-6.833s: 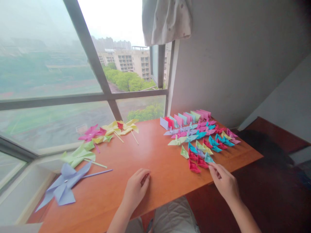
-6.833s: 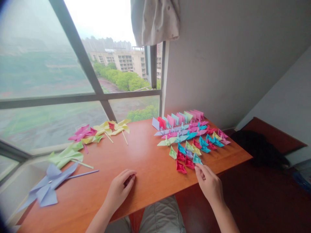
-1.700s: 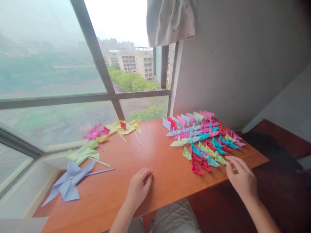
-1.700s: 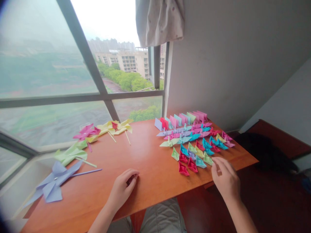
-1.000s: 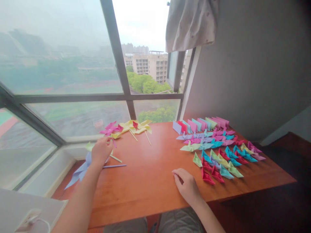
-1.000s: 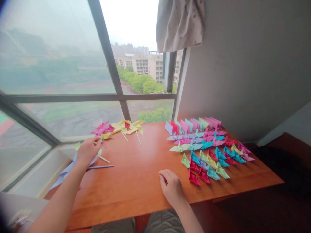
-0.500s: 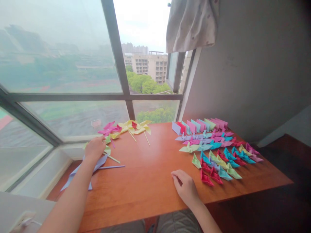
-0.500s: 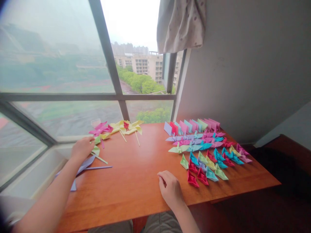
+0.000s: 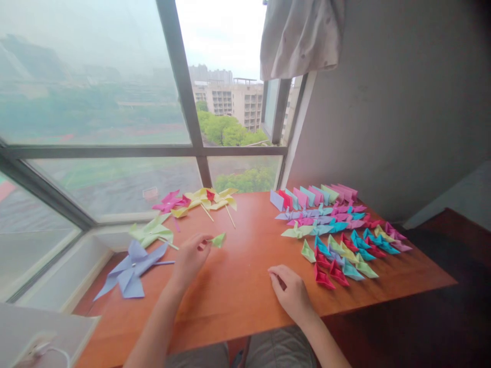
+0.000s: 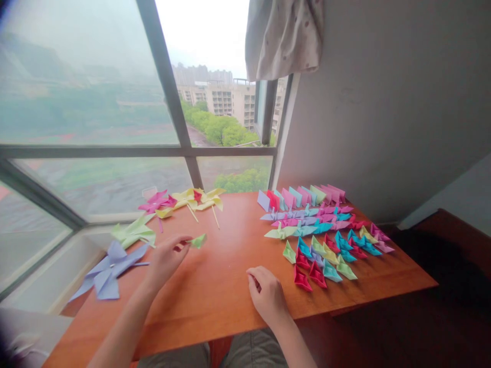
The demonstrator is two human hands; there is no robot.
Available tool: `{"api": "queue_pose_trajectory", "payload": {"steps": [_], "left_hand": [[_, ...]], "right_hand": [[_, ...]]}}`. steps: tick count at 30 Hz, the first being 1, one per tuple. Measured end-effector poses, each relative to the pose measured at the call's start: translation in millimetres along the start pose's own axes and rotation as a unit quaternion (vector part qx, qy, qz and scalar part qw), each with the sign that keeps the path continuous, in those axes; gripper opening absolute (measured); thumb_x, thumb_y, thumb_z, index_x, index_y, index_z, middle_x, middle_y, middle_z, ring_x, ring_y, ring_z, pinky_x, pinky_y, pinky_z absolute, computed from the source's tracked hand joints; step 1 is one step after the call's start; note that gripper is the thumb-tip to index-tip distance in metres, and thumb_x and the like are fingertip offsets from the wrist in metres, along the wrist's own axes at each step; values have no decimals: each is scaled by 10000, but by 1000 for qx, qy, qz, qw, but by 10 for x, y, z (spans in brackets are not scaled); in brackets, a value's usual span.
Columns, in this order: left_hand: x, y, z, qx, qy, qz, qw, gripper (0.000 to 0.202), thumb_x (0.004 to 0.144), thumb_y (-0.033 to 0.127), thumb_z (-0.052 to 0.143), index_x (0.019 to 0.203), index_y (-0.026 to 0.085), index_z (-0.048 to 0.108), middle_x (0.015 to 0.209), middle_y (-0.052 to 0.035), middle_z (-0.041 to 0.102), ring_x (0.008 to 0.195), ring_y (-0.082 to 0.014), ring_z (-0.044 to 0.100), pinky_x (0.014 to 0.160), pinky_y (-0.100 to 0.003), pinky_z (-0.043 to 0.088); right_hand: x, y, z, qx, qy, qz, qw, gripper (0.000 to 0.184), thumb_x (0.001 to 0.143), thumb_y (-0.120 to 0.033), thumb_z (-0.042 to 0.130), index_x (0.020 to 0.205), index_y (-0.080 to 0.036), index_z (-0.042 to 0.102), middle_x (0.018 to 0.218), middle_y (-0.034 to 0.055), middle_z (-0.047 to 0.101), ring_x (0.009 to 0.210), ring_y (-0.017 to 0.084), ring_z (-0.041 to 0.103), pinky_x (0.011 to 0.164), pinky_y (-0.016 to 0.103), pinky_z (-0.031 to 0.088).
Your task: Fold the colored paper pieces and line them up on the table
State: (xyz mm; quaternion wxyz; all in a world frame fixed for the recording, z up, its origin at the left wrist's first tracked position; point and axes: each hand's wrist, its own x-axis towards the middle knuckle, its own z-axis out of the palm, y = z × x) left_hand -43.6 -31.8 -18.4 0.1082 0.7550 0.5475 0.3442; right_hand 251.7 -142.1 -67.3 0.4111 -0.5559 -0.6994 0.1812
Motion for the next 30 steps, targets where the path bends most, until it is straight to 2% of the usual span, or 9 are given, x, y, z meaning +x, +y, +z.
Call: {"api": "queue_pose_trajectory", "payload": {"steps": [3,5,9,12,17,23,27,30], "left_hand": [[-251,390,295,-66,-70,33,995,177,849,207,522,919,214,684,829,-28,716,700,-157,646,667,-257,512],[-379,594,412,-103,-112,59,987,198,826,156,532,927,224,689,868,-34,721,749,-161,651,701,-260,518],[-520,806,495,-137,-114,61,982,205,834,142,529,932,229,687,906,-48,716,798,-167,648,722,-267,523],[-574,839,526,-164,-111,40,979,178,855,162,521,918,220,677,898,-50,704,786,-166,644,692,-264,523],[-651,837,606,-187,-143,30,971,187,856,159,525,944,214,681,909,-52,695,722,-151,627,633,-247,503],[-669,840,624,-200,-132,9,971,207,892,189,505,1025,210,661,911,-55,685,726,-153,633,644,-247,508],[-657,816,628,-198,-114,-6,974,212,903,209,501,1063,205,640,994,-71,690,798,-170,656,695,-270,530],[-657,789,634,-191,-106,-10,976,207,899,224,505,1056,207,641,999,-73,696,796,-179,660,690,-278,533]], "right_hand": [[-2,-10,-5,1,-1,0,1000,202,932,-225,467,987,-205,660,861,53,672,741,168,636,709,274,517],[-5,-21,-12,3,-1,0,1000,208,936,-248,473,1018,-204,660,838,47,667,684,153,620,652,256,511],[-14,-43,-30,3,9,1,1000,229,942,-276,472,1051,-209,662,795,32,660,628,140,604,590,237,499],[-17,-53,-37,1,8,-2,1000,231,944,-284,472,1050,-211,663,814,39,668,662,153,622,640,256,516],[-13,-61,-40,3,-3,-9,1000,252,954,-320,462,1045,-204,666,838,57,678,688,163,628,672,269,525],[2,-85,-66,-17,-17,-32,999,222,961,-271,462,933,-221,676,819,44,671,746,167,633,695,262,505],[10,-104,-63,-24,2,-50,998,229,960,-256,466,905,-219,685,833,49,678,804,174,644,753,278,513],[7,-118,-95,-6,51,-27,998,239,962,-269,469,894,-210,690,847,60,687,805,174,650,748,280,529]]}}
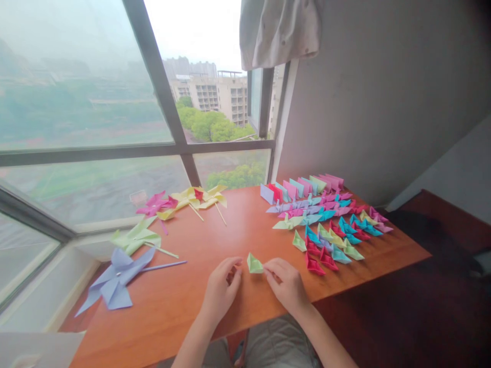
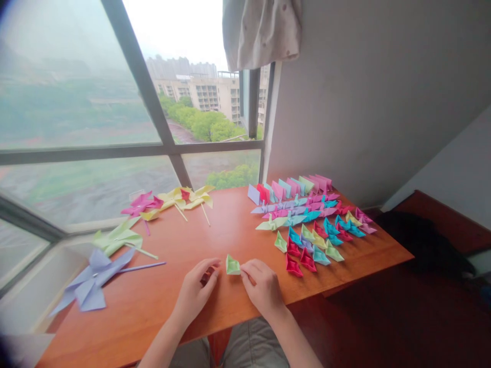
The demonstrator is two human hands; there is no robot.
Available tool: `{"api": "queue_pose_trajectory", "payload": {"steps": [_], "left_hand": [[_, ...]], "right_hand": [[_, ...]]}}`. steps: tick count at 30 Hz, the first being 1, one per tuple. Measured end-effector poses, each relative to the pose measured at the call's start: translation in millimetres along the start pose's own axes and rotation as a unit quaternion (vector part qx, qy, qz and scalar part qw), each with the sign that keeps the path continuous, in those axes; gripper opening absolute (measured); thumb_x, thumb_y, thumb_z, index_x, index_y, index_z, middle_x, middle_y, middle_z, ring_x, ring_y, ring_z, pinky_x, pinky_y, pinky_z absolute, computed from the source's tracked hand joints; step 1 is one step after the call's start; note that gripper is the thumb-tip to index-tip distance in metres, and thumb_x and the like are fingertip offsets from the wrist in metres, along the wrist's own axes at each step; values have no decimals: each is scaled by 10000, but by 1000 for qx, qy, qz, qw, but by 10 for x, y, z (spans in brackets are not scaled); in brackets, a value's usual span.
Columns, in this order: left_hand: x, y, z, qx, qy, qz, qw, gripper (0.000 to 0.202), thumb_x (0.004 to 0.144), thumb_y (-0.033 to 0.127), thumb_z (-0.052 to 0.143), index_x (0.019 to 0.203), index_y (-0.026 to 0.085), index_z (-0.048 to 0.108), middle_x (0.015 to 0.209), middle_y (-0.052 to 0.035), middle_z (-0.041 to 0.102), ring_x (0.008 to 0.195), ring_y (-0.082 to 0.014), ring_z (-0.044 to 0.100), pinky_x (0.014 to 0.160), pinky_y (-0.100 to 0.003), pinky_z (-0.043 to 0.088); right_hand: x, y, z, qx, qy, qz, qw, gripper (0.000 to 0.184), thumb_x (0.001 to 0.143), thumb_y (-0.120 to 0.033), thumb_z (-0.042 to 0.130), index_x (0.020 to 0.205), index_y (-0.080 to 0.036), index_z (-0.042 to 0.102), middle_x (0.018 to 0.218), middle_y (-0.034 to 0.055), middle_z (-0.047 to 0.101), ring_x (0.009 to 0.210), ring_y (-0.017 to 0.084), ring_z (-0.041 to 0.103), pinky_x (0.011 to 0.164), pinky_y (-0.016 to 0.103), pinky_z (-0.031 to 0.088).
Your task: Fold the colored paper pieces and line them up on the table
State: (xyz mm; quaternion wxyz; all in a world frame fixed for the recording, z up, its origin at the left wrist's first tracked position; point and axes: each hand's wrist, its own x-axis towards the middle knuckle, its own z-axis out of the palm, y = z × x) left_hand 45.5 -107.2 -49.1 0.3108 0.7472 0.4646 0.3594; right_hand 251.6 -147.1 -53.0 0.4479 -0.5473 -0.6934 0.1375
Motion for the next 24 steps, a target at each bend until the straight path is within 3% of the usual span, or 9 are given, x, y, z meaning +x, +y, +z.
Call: {"api": "queue_pose_trajectory", "payload": {"steps": [3,7,10,15,19,24], "left_hand": [[-6,-14,-2,20,-6,11,1000,193,901,225,504,1027,213,648,939,-67,698,777,-184,653,693,-287,530],[-7,0,-2,43,-19,28,999,188,911,231,490,1008,216,651,918,-72,693,799,-191,653,721,-302,531],[2,18,-2,49,-24,31,998,193,913,251,484,983,215,660,892,-74,692,776,-192,653,694,-295,528],[14,35,-5,47,-19,30,998,193,903,251,494,967,220,673,876,-66,697,759,-188,657,668,-279,521],[19,40,-7,50,-19,30,998,189,900,253,499,962,219,675,862,-63,697,758,-190,662,676,-283,524],[20,38,-11,49,-14,33,998,188,894,267,506,971,223,672,842,-61,694,738,-191,655,670,-292,527]], "right_hand": [[-13,13,-173,11,81,54,995,243,961,-289,477,898,-198,693,858,71,703,757,172,660,666,265,541],[-88,152,-725,-74,158,56,983,220,943,-312,510,905,-210,702,903,77,718,826,199,678,748,309,550],[-196,400,-1277,-200,206,55,956,239,929,-367,525,923,-217,712,962,93,723,884,226,682,828,344,530],[-441,990,-2000,-368,229,75,898,297,930,-389,491,966,-194,712,972,84,729,742,192,671,727,299,501],[-591,1393,-2246,-417,215,97,878,310,913,-388,476,969,-195,713,963,66,731,647,168,639,642,293,460],[-630,1672,-2309,-447,197,105,866,317,894,-382,472,963,-201,722,987,76,727,752,201,652,613,294,437]]}}
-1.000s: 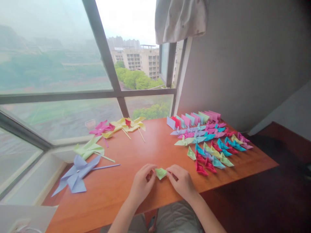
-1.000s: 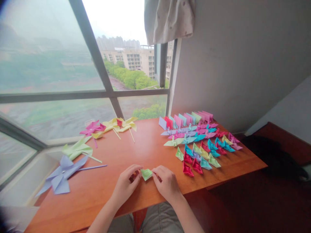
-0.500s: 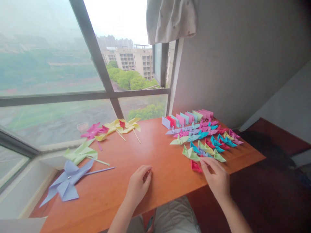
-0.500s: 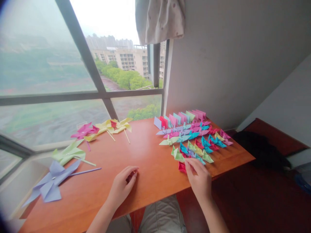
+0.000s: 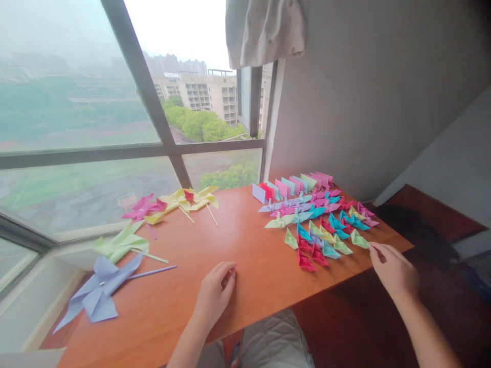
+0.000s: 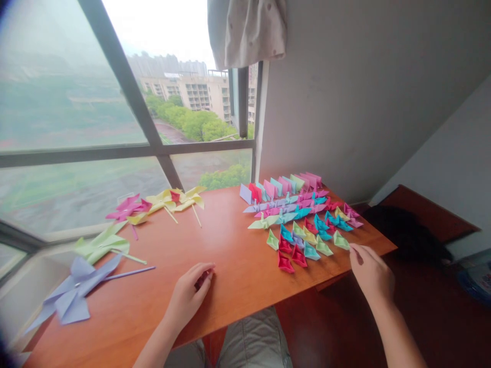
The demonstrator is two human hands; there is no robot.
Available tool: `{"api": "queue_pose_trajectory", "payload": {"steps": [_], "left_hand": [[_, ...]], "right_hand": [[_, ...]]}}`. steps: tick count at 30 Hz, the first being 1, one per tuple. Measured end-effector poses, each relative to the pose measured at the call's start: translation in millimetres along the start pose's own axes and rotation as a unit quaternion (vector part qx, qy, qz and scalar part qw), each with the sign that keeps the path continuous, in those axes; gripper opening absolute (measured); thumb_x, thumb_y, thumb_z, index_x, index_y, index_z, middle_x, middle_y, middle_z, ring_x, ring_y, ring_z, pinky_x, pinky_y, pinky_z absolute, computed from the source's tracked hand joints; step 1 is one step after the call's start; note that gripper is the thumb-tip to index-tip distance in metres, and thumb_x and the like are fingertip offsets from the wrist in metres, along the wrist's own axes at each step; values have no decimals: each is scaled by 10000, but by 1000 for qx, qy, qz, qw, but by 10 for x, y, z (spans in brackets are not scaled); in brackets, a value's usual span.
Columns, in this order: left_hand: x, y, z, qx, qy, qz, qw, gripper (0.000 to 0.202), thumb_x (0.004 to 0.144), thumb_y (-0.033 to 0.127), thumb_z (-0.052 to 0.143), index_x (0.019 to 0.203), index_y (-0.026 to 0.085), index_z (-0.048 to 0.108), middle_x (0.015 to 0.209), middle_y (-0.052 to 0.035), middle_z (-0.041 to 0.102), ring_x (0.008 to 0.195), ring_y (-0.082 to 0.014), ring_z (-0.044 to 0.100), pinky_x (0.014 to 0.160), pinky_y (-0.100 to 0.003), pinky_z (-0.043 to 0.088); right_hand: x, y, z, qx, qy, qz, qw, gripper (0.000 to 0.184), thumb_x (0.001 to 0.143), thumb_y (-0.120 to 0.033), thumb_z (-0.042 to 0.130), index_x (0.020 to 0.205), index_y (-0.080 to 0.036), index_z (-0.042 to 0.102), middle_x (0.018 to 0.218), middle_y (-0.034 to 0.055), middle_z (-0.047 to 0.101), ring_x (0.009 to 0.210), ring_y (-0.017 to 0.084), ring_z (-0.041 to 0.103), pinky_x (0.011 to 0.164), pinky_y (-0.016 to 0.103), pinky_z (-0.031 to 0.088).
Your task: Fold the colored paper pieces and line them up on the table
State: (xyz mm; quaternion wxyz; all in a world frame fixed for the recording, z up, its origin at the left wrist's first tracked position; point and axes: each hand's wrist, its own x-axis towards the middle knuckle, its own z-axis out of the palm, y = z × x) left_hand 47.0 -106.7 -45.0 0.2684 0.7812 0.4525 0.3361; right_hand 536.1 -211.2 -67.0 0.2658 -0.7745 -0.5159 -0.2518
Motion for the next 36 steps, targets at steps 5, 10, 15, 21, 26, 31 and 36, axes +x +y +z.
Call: {"api": "queue_pose_trajectory", "payload": {"steps": [5,10,15,21,26,31,36], "left_hand": [[-1,-10,1,7,-6,1,1000,190,905,268,497,986,225,664,847,-64,688,742,-193,651,668,-293,525],[3,-7,-2,5,0,0,1000,191,903,274,502,981,228,670,868,-64,701,769,-199,667,686,-291,533],[-3,-6,-1,6,5,-1,1000,187,904,271,509,996,222,665,901,-72,713,792,-203,677,715,-301,543],[-4,-7,-4,6,7,0,1000,192,903,277,508,1002,227,665,919,-74,717,815,-208,683,712,-298,543],[-8,-40,9,16,-6,0,1000,198,914,265,495,1018,211,655,927,-73,712,824,-204,675,737,-303,535],[-16,-56,23,12,-10,-3,1000,203,922,262,484,1026,205,648,934,-71,707,829,-201,671,744,-300,530],[-19,-54,28,8,-12,-6,1000,195,921,252,487,1020,208,649,922,-65,700,825,-195,662,738,-292,519]], "right_hand": [[-3,37,106,-4,-19,5,1000,311,885,-376,470,962,-212,722,994,61,729,751,198,653,605,296,439],[-38,52,142,-5,-34,13,999,296,883,-375,482,967,-216,716,1003,44,731,766,196,661,620,291,449],[-59,48,157,0,-42,18,999,283,879,-363,493,964,-216,719,1002,51,732,761,202,666,616,289,448],[-36,46,171,3,-36,12,999,304,880,-361,482,970,-202,725,1011,77,729,766,210,663,612,288,442],[-14,59,194,9,-40,5,999,308,881,-371,479,979,-199,715,1004,73,727,753,201,660,605,289,442],[-1,14,152,34,-35,11,999,317,884,-358,486,1053,-182,687,955,71,723,714,187,660,615,283,454],[73,-270,-36,44,49,33,997,310,903,-342,495,1054,-154,690,955,94,723,684,185,656,637,288,470]]}}
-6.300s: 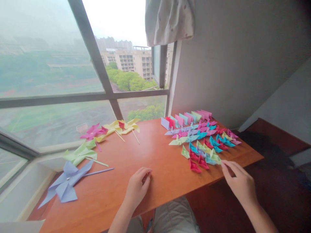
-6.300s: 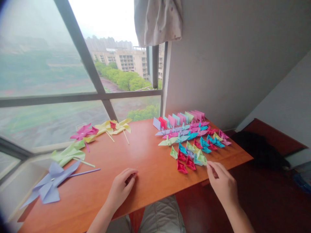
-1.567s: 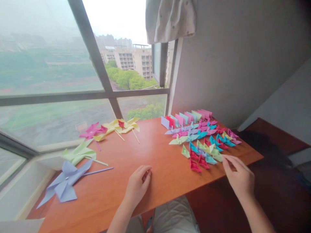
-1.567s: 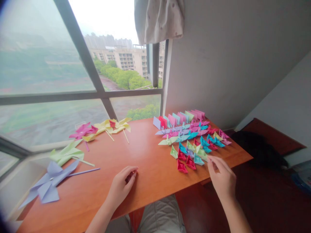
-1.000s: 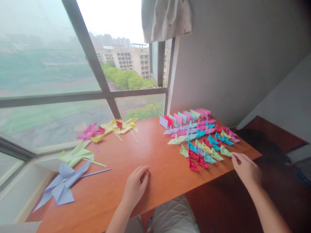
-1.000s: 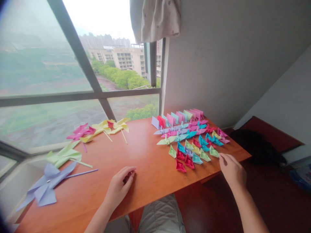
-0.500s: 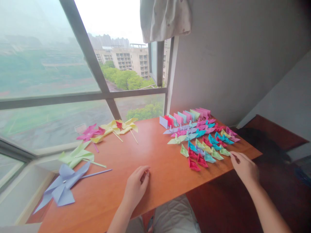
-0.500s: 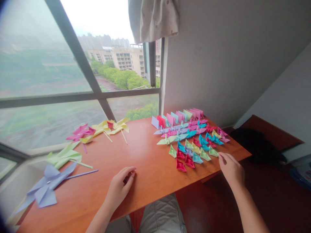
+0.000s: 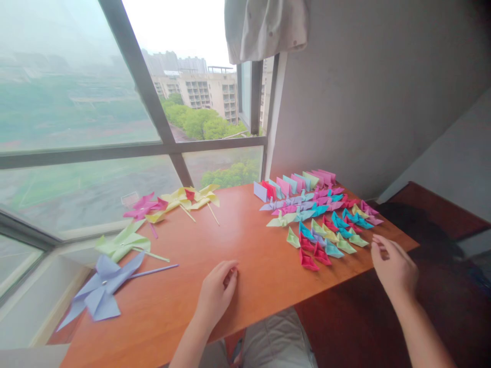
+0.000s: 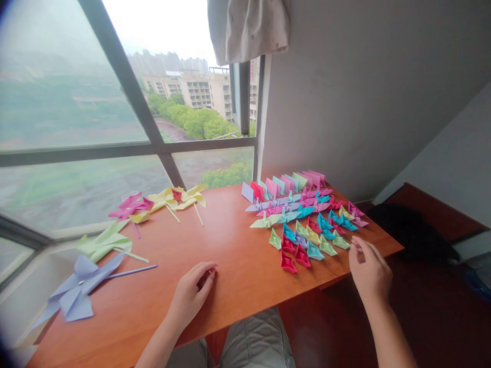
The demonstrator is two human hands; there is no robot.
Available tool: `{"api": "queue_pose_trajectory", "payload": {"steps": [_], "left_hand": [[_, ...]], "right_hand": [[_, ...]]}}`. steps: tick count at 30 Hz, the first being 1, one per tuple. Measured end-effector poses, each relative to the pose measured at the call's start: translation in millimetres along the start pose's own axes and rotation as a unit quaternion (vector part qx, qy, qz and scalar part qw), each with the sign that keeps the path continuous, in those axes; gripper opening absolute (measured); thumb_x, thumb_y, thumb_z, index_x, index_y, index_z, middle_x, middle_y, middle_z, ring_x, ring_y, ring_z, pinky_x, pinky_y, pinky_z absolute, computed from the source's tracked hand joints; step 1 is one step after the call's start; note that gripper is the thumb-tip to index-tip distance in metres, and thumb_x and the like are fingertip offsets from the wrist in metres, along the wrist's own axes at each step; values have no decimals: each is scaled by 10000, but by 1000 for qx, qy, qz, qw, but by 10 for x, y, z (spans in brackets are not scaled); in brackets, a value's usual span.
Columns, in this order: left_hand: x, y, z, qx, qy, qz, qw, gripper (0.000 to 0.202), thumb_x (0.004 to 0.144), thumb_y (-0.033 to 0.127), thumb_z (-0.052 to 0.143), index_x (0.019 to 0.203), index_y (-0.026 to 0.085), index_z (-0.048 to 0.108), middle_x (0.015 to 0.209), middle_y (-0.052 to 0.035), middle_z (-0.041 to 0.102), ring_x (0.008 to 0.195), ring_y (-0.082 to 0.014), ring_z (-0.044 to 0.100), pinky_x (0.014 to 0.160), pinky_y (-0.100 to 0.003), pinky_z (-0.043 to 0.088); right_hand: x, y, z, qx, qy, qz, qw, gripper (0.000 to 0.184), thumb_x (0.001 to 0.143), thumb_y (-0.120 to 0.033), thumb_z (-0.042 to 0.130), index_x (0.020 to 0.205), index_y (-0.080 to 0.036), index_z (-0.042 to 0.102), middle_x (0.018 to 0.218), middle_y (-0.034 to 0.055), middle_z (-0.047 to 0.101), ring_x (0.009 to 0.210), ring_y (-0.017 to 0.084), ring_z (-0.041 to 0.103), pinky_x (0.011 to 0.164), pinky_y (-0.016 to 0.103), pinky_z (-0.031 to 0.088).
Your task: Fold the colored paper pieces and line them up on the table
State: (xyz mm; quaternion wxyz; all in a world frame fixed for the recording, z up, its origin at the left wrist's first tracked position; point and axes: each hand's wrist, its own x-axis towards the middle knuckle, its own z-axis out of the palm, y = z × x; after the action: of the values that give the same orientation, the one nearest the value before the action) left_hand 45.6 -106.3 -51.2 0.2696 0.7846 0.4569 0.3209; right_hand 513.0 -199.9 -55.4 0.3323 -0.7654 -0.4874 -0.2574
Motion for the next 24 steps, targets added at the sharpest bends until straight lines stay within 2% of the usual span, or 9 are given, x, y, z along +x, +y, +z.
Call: {"api": "queue_pose_trajectory", "payload": {"steps": [3,7,9,11,13,17,19,24], "left_hand": [[-3,15,0,-7,-5,-9,1000,198,923,245,484,1025,205,649,924,-64,697,813,-187,654,727,-284,510],[10,58,-16,-38,-11,-35,999,198,910,232,488,995,199,663,899,-57,709,755,-172,650,683,-269,504],[34,62,-45,-69,-13,-49,996,201,896,229,493,980,195,672,897,-56,724,762,-173,663,673,-262,512],[77,32,-102,-82,-9,-60,995,216,883,230,491,985,191,677,908,-58,735,780,-177,678,679,-263,525],[143,-41,-201,-44,7,-66,997,235,869,227,489,1005,189,677,942,-63,740,796,-181,686,692,-271,532],[356,-290,-537,117,47,-77,989,274,864,241,474,1054,199,667,985,-52,738,785,-174,686,723,-281,533],[494,-434,-753,211,56,-100,971,286,879,272,465,1077,212,662,996,-27,740,795,-162,690,746,-264,530],[837,-781,-1277,295,105,-166,935,323,855,239,468,1106,181,662,1081,-80,723,889,-221,688,808,-319,511]], "right_hand": [[13,-410,-59,48,12,-6,999,292,917,-333,513,1076,-156,682,955,92,726,679,177,660,648,279,489],[-125,-1189,-21,171,-37,-58,983,232,928,-296,526,1062,-183,678,986,83,727,765,182,684,733,285,528],[-261,-1597,32,248,-92,-93,960,211,935,-259,512,1054,-197,675,996,79,723,865,191,690,791,286,538],[-420,-1955,91,315,-152,-112,930,224,945,-224,483,1076,-201,663,982,73,721,871,178,691,762,261,549],[-573,-2227,148,358,-204,-118,903,239,947,-206,465,1096,-202,652,948,66,717,829,165,691,711,243,552],[-780,-2476,235,388,-268,-119,874,258,943,-195,447,1107,-207,646,908,60,706,804,168,684,707,253,550],[-822,-2487,261,387,-284,-116,870,257,942,-197,446,1101,-208,647,903,59,702,801,170,682,717,259,550],[-844,-2436,300,386,-301,-97,867,250,947,-213,441,1086,-204,649,943,68,704,821,174,685,721,259,553]]}}
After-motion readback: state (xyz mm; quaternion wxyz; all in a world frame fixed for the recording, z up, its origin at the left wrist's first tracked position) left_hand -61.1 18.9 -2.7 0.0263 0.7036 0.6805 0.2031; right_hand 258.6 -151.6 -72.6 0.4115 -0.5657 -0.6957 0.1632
